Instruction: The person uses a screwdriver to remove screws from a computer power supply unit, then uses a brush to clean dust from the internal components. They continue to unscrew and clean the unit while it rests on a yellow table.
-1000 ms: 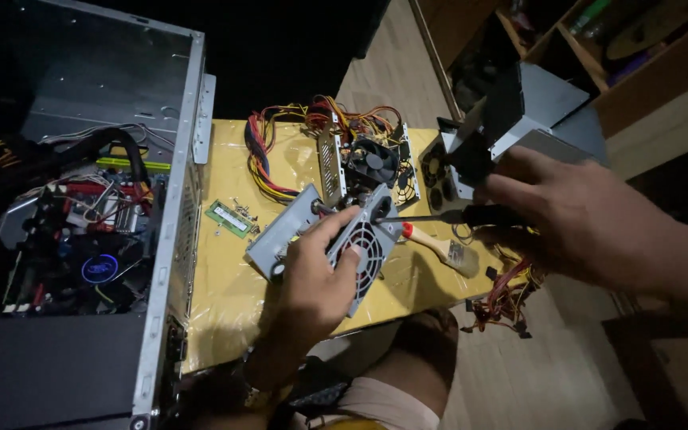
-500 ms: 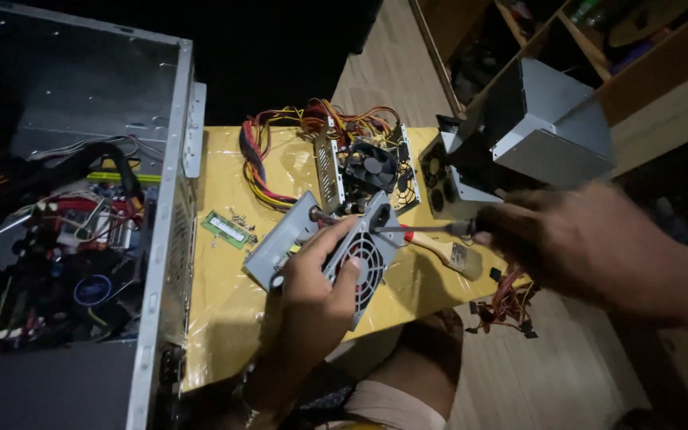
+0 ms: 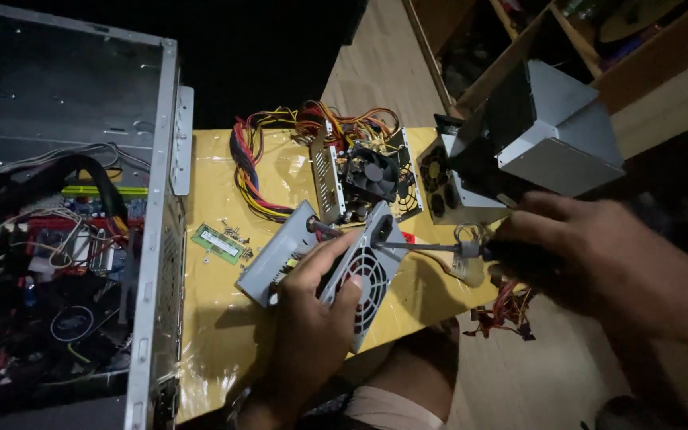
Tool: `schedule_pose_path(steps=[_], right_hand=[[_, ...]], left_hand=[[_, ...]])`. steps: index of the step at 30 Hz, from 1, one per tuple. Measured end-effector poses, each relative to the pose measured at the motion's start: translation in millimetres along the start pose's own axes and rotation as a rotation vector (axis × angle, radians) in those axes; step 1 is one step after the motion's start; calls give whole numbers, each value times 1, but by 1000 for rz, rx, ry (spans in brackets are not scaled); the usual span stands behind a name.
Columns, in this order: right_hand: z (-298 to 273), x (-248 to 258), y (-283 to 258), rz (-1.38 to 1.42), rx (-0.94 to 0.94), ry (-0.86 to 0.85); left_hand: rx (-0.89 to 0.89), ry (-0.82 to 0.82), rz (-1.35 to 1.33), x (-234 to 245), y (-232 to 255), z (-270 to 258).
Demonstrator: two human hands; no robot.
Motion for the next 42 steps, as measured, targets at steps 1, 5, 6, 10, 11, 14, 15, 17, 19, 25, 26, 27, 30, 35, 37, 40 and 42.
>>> schedule_pose_path(steps=[1,5,6,10,11,14,15,17,19,25,26,27,30,35,37,40,42], right_hand=[[-3,2,-2,-204,149,70],[-14,0,-37,-732,506,145],[1,3,-23,-291,146,13],[3,11,-12,300,-235,-82],[-5,5,-4,302,-240,-84],[-17,9,-24,-507,243,82],[-21,9,-36,-642,423,115],[-22,7,-55,-777,600,154],[-5,1,-12,197,-326,-48],[-22,2,-9,-107,-24,89],[-26,6,-6,-106,-23,87],[-31,8,-19,-400,211,92],[-11,22,-38,-178,-130,-30],[-26,5,-10,462,-159,64],[-35,2,-30,-329,201,172],[-28,-14,-6,-165,-10,160],[-19,10,-21,178,-200,105]], left_hand=[[-15,-7,-7,-1,0,0],[3,-23,-86,-1,0,-1],[-24,-7,-88,0,0,-1],[-69,55,-121,-1,0,-2],[-67,49,-123,-4,-1,-3],[-24,35,-97,-10,-8,-5],[-92,92,-82,-9,-6,-7],[-166,148,-70,-7,-1,-7],[-165,154,-95,-2,0,-6],[-139,122,-72,-4,1,-6],[-137,122,-72,-5,0,-6],[-133,107,-89,-8,-1,-7],[-129,110,-86,-7,1,-7],[-127,108,-76,-8,5,-8],[-121,101,-46,-9,4,-9],[-126,75,-51,-7,8,-9],[-122,75,-53,-8,9,-10]])
Point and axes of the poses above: each hand's wrist, its own z-axis towards the middle knuckle, its own x-axis out of the back of the hand, y = z × x, the point moved 7 cm from there along z, towards the middle knuckle, and after that the axes turned 13 degrees about z, right-handed, at the moved point
